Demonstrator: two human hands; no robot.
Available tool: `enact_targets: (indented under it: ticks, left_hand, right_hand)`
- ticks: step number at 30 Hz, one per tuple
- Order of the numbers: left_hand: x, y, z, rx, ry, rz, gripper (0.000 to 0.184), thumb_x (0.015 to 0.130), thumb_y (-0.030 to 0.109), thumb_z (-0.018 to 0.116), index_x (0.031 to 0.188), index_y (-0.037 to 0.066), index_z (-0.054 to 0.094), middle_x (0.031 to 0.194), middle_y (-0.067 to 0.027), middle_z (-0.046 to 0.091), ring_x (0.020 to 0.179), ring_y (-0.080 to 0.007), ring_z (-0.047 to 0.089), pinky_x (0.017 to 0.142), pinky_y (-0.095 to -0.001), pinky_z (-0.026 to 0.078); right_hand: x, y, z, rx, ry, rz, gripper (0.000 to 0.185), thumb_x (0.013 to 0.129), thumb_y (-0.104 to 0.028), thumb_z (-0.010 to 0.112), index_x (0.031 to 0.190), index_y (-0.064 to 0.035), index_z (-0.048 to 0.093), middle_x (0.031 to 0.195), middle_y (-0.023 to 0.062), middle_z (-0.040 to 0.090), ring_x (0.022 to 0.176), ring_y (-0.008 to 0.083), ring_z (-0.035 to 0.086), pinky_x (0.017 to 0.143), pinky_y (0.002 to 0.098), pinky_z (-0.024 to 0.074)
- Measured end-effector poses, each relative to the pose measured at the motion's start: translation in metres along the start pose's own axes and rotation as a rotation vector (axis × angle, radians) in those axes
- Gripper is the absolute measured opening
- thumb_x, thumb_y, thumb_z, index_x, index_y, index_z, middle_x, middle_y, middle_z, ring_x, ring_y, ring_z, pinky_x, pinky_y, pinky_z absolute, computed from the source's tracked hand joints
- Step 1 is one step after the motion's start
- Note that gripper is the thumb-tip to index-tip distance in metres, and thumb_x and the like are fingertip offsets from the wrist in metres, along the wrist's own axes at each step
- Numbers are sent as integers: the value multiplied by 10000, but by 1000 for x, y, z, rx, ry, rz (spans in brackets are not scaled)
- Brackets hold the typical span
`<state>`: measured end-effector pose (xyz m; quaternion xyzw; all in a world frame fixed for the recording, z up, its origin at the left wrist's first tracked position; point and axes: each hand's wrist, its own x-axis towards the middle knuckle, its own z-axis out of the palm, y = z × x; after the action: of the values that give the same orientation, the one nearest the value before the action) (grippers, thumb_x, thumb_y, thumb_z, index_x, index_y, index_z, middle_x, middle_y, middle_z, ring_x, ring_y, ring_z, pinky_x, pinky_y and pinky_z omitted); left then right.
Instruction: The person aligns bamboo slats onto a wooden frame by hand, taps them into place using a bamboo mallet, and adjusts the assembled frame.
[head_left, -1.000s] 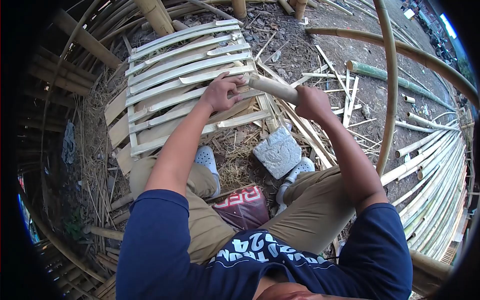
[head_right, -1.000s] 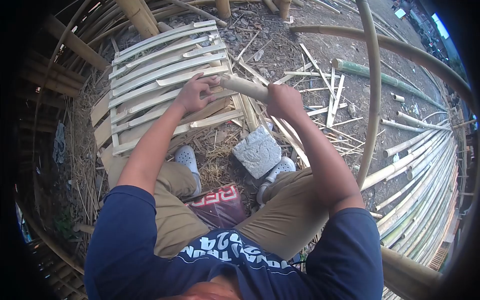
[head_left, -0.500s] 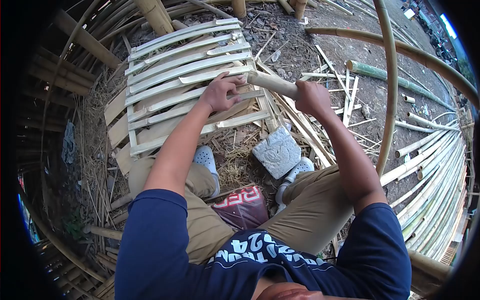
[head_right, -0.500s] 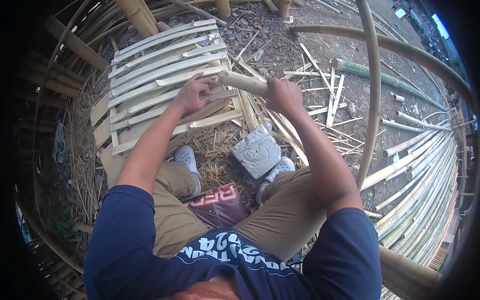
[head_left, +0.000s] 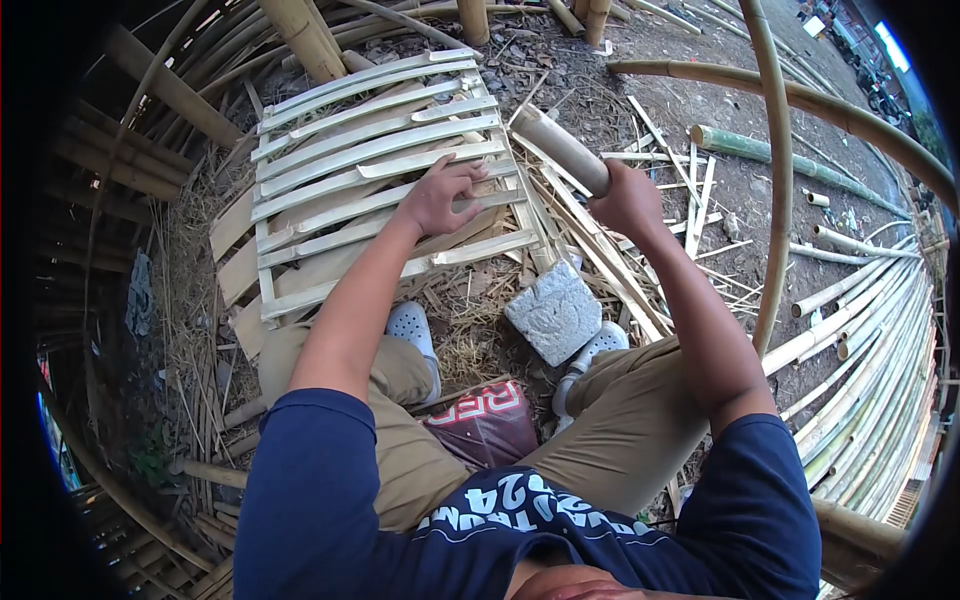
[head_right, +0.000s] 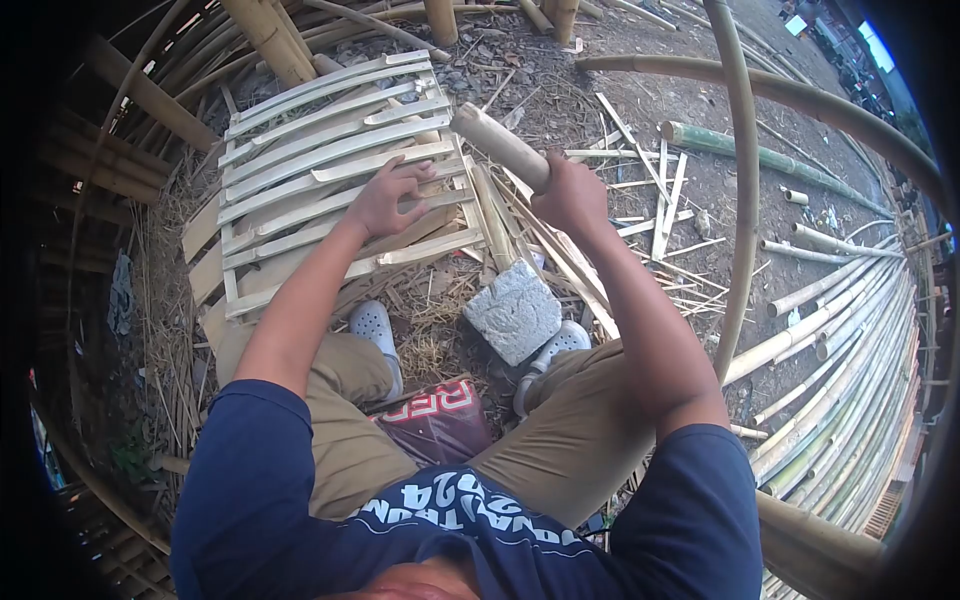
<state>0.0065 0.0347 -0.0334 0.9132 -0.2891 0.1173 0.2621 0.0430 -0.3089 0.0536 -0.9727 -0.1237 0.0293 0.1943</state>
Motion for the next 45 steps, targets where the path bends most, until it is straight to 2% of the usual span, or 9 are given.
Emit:
enact_targets:
  ticks: [4,5,8,12,25,28,29,33,45]
  left_hand:
    - [0,0,1,-2,-9,-6,260,858,181,828,817,75,593,1371,-116,704,1419,-286,581,1283,-580,293]
    - [0,-1,1,2,-10,-9,261,858,184,830,819,73,596,1369,-118,705,1419,-290,580,1285,-582,291]
    - [-1,0,1,-6,-12,-28,263,864,193,832,825,66,605,1366,-126,704,1419,-297,578,1290,-586,282]
    - [-2,2,-2,-28,-64,-62,245,905,196,813,874,59,612,1421,-126,678,1471,-306,521,1320,-571,218]
    - [-4,5,-2,20,-22,-54,232,917,228,800,889,73,630,1418,-105,670,1441,-300,544,1313,-574,255]
    - [-5,5,0,25,-25,-61,237,918,231,800,882,77,624,1423,-103,668,1439,-301,548,1308,-580,265]
    - [-5,4,1,28,-24,-74,243,917,233,803,876,78,622,1429,-102,668,1438,-299,550,1310,-585,261]
    - [-6,4,3,38,-18,-76,240,922,252,794,878,76,637,1424,-102,671,1418,-291,561,1315,-590,247]
    - [-11,1,9,3,-19,-157,277,930,320,786,924,64,679,1445,-120,652,1438,-295,539,1330,-592,186]
  right_hand:
    - [-1,13,28,275,-183,-82,425,705,-223,769,1073,-10,750,937,212,771,891,352,766,839,470,588]
    - [-4,17,28,358,-328,48,449,708,-225,766,1089,12,748,874,193,765,810,302,768,782,440,591]
    - [-1,11,25,309,-344,24,441,716,-225,765,1077,26,742,832,179,756,764,289,762,749,424,594]
    - [11,16,25,347,-321,73,489,718,-246,780,1126,21,742,947,202,770,885,311,769,841,435,592]
    - [17,11,26,199,-248,43,494,713,-224,765,1152,1,748,1045,230,774,1003,376,755,930,462,575]
    - [19,7,27,271,-289,58,516,704,-227,771,1162,11,744,989,232,769,916,367,771,881,455,590]
    - [21,11,38,289,-242,-13,512,720,-205,775,1160,53,725,919,225,764,817,326,783,786,443,613]
    - [16,-6,37,442,-410,43,468,771,-160,778,1136,115,674,853,190,751,718,242,774,625,391,613]
    - [24,-9,70,641,-467,6,464,810,-160,754,1205,57,643,841,155,746,562,172,648,450,347,500]
